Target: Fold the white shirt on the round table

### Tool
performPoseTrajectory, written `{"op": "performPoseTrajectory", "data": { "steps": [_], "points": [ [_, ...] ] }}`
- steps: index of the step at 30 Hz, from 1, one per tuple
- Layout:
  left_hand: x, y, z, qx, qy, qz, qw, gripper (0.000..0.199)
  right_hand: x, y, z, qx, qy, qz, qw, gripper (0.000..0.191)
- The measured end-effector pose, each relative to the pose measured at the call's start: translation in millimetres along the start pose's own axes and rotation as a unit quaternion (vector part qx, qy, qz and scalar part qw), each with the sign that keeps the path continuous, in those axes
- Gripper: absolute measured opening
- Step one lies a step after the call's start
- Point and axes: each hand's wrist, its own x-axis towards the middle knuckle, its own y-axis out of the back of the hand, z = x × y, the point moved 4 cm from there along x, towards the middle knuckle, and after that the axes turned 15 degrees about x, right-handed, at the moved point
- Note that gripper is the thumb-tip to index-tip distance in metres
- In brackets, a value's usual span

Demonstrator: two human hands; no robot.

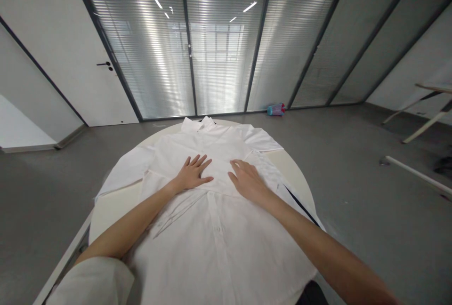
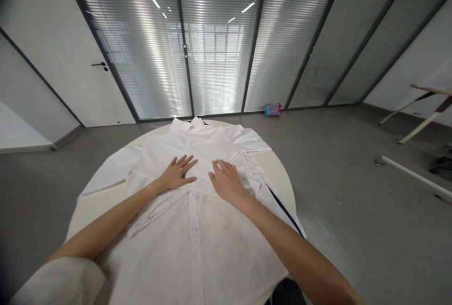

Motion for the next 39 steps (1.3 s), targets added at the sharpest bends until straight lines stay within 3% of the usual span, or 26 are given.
{"op": "performPoseTrajectory", "data": {
  "steps": [4, 7, 10, 18, 27, 30, 35, 37, 39],
  "points": [
    [0.3, -4.0, -1.8, 0.008, -0.009, 0.003, 1.000, 0.066, 43.3, -49.3, -15.0, 0.023, -0.001, -0.052, 0.998, 0.070],
    [1.5, -8.3, -3.6, 0.019, -0.010, 0.006, 1.000, 0.055, 52.3, -76.1, -9.7, 0.027, 0.006, -0.040, 0.999, 0.083],
    [2.7, -10.2, -4.2, 0.022, -0.001, 0.016, 1.000, 0.054, 50.3, -88.2, -0.7, 0.016, 0.020, -0.021, 0.999, 0.087],
    [3.9, -7.1, -5.6, -0.017, 0.010, 0.003, 1.000, 0.058, 34.7, -82.2, 15.5, -0.007, 0.023, -0.044, 0.999, 0.084],
    [6.2, -10.7, -8.4, -0.083, 0.022, -0.010, 0.996, 0.058, -29.8, -47.0, 82.4, -0.038, -0.049, -0.064, 0.996, 0.084],
    [11.4, -3.6, -30.3, -0.138, 0.045, -0.003, 0.989, 0.062, -35.9, -45.8, 89.6, -0.047, -0.053, -0.069, 0.995, 0.084],
    [3.7, 7.5, -107.4, -0.054, 0.187, 0.080, 0.978, 0.061, -34.1, -48.9, 88.6, -0.056, -0.057, -0.066, 0.995, 0.085],
    [-4.1, 0.6, -131.1, -0.011, 0.229, 0.068, 0.971, 0.059, -33.7, -48.6, 88.2, -0.050, -0.052, -0.059, 0.996, 0.085],
    [-9.8, -12.1, -144.0, 0.011, 0.251, 0.020, 0.968, 0.063, -33.7, -48.3, 88.8, -0.045, -0.050, -0.054, 0.996, 0.084]
  ]
}}
